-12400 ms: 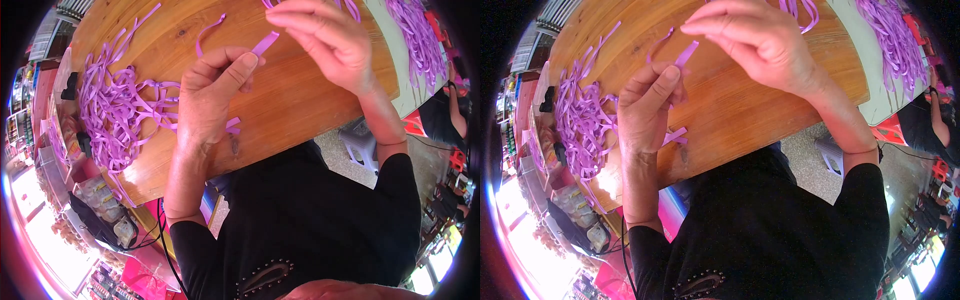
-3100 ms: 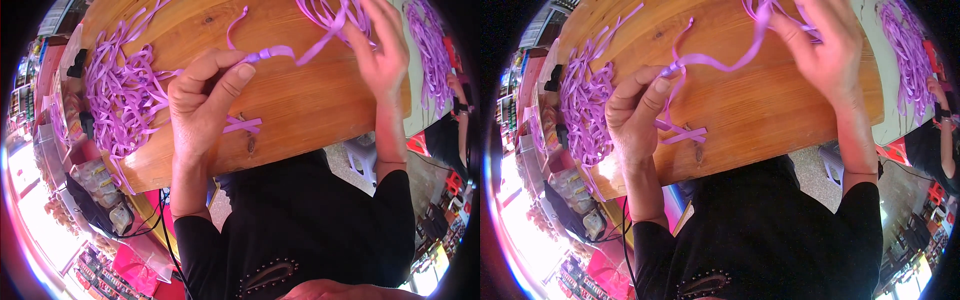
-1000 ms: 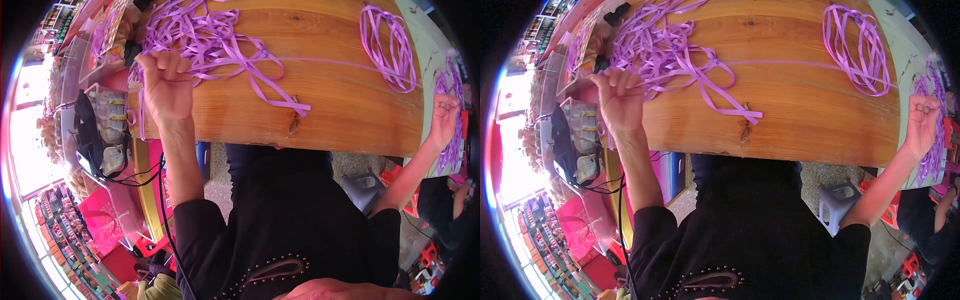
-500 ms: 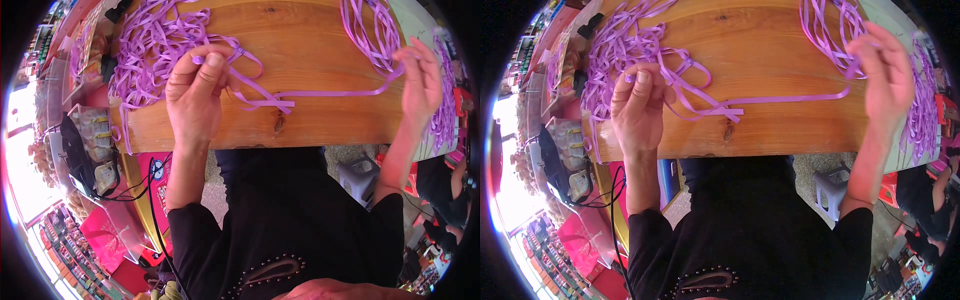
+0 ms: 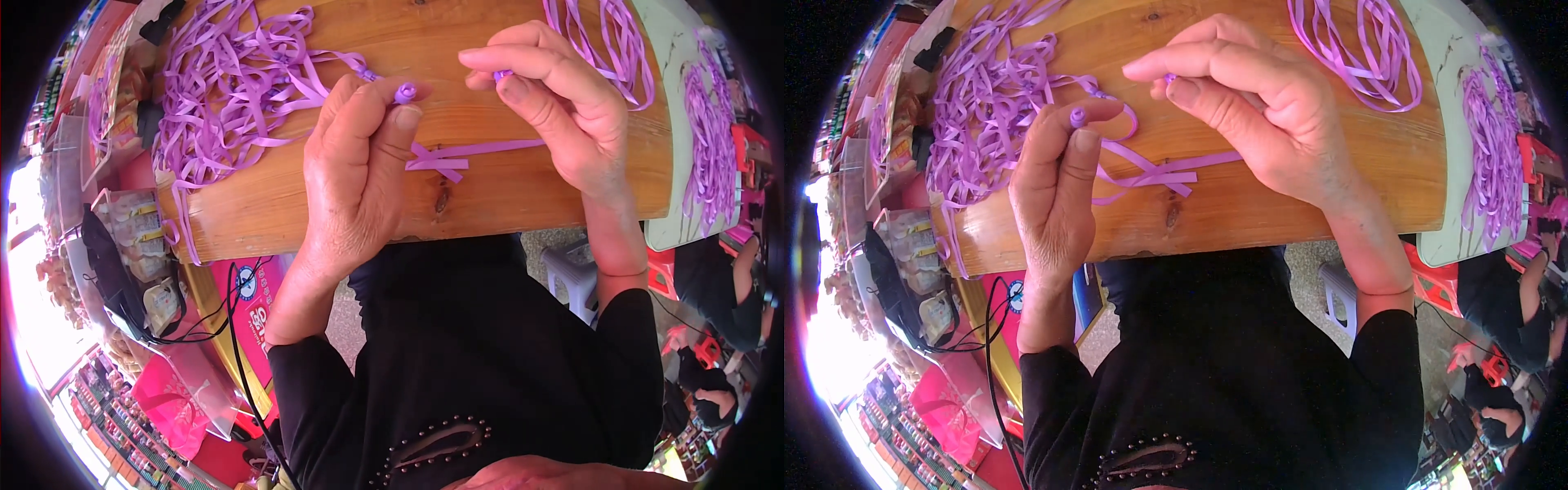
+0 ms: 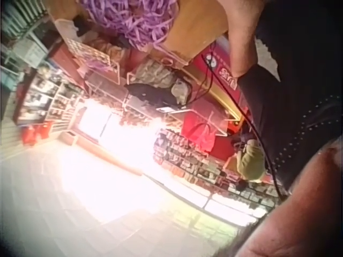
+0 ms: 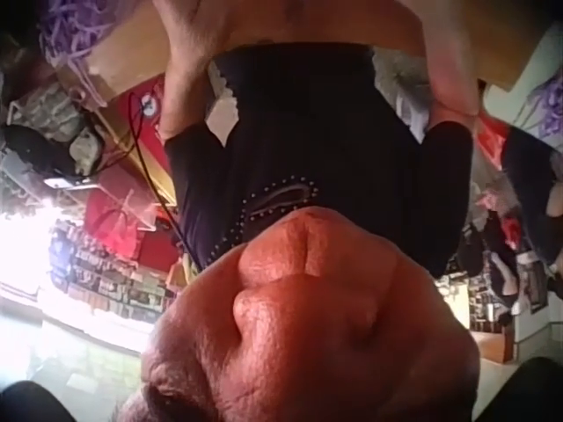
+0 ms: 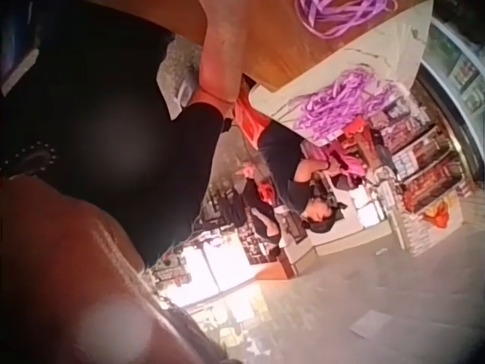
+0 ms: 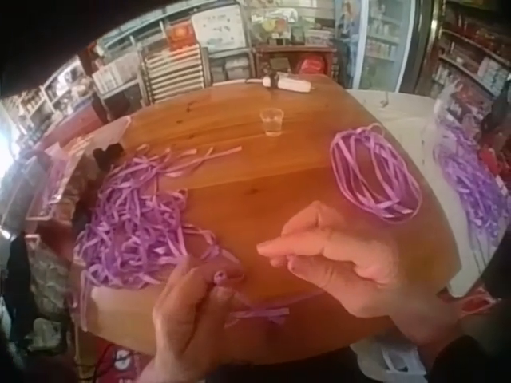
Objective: The person rolls purple ribbons into small coils by hand and places the finished items into a pile on the wooden table.
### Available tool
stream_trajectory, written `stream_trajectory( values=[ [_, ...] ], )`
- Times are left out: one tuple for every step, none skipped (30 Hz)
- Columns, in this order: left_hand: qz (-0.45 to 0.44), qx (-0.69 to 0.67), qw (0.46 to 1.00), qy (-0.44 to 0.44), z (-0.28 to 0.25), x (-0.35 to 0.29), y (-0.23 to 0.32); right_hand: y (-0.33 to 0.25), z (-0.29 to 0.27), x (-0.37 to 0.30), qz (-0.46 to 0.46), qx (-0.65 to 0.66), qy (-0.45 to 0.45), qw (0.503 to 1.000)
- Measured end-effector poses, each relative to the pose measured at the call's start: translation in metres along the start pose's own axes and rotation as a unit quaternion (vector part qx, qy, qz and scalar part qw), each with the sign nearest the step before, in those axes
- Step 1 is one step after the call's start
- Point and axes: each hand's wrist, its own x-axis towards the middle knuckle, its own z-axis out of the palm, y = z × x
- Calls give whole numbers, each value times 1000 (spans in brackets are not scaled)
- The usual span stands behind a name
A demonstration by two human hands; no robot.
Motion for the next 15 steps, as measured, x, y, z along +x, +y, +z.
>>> stream_trajectory(
  values=[
    [-2, -2, 1000, -1, 2, -1, -1, 2, 0, -1, -12, -18, -10, 1000],
    [2, -15, 1000, -2, 3, -2, -3, 4, 2, -3, -9, -19, -10, 1000],
    [8, -30, 1000, -5, 6, -2, -3, 6, 3, -5, 12, 15, 2, 1000],
    [8, -33, 999, -7, 7, -2, -3, 8, 5, -7, 34, 49, 15, 998],
    [-5, -48, 999, -10, 8, -2, -3, 9, 6, -9, 37, 47, 17, 998],
    [-18, -61, 998, -12, 8, -2, -3, 10, 9, -10, 73, 118, 48, 989],
    [-18, -63, 998, -15, 10, -1, -5, 11, 9, -12, 109, 189, 79, 973],
    [-13, -69, 998, 3, 13, -1, -9, 13, 7, -15, 111, 187, 81, 973],
    [-9, -74, 997, 20, 15, 0, -11, 15, 3, -18, 127, 202, 87, 967],
    [-9, -75, 997, 18, 16, 1, -10, 16, 1, -20, 143, 217, 94, 961],
    [-46, -130, 990, 19, 19, 2, -8, 17, 0, -20, 145, 216, 96, 961],
    [-84, -185, 979, 20, 22, 3, -7, 18, 0, -20, 142, 232, 97, 957],
    [-86, -186, 979, 19, 25, 3, -8, 19, 0, -19, 140, 247, 98, 954],
    [-91, -205, 974, 12, 29, 5, -9, 19, 2, -19, 142, 247, 100, 953],
    [-97, -224, 970, 6, 33, 5, -11, 18, 4, -19, 142, 260, 100, 950]
  ],
)
